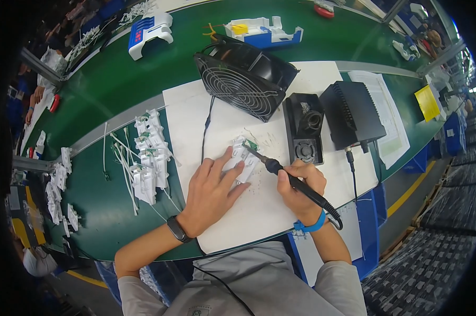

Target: Soldering wires to electronic circuit board components on an assembly line.

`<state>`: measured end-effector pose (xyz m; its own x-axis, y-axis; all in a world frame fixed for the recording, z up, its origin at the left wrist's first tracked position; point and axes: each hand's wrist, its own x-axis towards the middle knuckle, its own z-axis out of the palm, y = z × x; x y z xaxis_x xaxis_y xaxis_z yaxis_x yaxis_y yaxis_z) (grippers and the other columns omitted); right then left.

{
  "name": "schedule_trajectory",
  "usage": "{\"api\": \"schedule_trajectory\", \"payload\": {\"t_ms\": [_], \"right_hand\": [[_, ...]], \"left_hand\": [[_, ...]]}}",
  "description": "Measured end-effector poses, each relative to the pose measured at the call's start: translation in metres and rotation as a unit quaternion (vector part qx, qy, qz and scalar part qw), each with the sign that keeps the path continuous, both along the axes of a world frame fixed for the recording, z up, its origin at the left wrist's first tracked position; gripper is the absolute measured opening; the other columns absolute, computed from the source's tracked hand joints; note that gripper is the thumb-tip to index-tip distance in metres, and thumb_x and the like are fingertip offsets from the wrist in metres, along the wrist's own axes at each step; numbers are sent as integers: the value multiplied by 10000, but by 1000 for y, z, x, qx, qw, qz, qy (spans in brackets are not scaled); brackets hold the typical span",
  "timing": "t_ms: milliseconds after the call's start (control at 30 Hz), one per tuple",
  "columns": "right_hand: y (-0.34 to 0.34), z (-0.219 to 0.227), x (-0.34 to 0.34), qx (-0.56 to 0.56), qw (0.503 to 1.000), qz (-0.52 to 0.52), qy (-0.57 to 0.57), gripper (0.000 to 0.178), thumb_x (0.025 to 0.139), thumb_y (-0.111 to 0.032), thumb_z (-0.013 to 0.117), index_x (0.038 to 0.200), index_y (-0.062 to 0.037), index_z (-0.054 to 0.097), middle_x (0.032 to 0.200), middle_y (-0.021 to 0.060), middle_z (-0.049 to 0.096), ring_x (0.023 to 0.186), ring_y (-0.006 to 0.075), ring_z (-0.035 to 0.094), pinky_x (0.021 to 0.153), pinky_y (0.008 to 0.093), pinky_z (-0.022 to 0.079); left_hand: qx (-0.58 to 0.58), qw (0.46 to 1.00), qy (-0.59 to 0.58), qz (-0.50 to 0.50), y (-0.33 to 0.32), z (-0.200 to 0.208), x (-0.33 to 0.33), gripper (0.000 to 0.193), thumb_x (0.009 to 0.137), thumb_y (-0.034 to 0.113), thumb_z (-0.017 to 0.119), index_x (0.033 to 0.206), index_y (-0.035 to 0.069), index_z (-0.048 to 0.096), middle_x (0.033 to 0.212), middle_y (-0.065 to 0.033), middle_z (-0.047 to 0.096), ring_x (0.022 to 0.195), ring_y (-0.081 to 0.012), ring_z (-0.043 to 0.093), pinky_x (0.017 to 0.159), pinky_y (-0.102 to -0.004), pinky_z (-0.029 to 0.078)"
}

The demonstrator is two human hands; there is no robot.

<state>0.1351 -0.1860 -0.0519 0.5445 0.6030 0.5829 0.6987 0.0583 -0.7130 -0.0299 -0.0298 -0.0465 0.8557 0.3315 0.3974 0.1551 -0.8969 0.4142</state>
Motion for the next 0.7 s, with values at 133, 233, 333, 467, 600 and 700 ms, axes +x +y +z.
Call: {"api": "schedule_trajectory", "payload": {"t_ms": [133, 233, 333, 467, 600, 700], "right_hand": [[3, 2, 0, 2, 1000, -13, -6, 226, 842, -23, 773, 895, -8, 553, 662, 126, 621, 521, 208, 594, 525, 281, 468], [3, 1, 0, 7, 1000, -12, -4, 222, 844, -27, 771, 892, -11, 555, 659, 123, 619, 515, 207, 586, 521, 282, 467], [-1, -1, 2, 11, 999, -20, -24, 221, 857, -39, 765, 899, -8, 550, 684, 128, 631, 538, 195, 595, 535, 280, 474], [-9, -14, 4, 77, 997, -17, 19, 269, 918, -107, 731, 971, 11, 495, 830, 169, 666, 681, 157, 619, 628, 259, 497], [-6, -13, 5, 97, 995, -22, 19, 274, 925, -121, 728, 962, 2, 486, 778, 142, 634, 635, 145, 573, 608, 249, 475], [-7, -11, 5, 92, 995, -17, 28, 270, 929, -129, 723, 944, -5, 483, 742, 121, 600, 609, 130, 530, 581, 239, 444]], "left_hand": [[-5, 1000, 2, 0, 0, -1, 1, 435, 790, 215, 838, 1168, 41, 709, 1391, -178, 580, 960, -287, 567, 820, -385, 528], [-9, 1000, 2, 1, -1, -1, 0, 431, 788, 211, 838, 1162, 39, 712, 1386, -180, 585, 955, -288, 569, 822, -386, 529], [-8, 1000, -1, 0, 0, -1, 0, 429, 786, 214, 840, 1158, 41, 715, 1380, -180, 590, 951, -287, 570, 819, -384, 528], [-5, 1000, -1, -2, 1, -2, 1, 434, 787, 223, 840, 1162, 45, 715, 1380, -178, 590, 957, -287, 571, 818, -385, 526], [2, 1000, 10, 2, 0, -1, 1, 439, 789, 231, 839, 1168, 47, 714, 1389, -173, 584, 974, -287, 570, 819, -388, 520], [5, 1000, 15, 3, 0, -1, 0, 446, 790, 232, 838, 1176, 47, 710, 1395, -175, 579, 981, -286, 570, 820, -387, 518]]}}
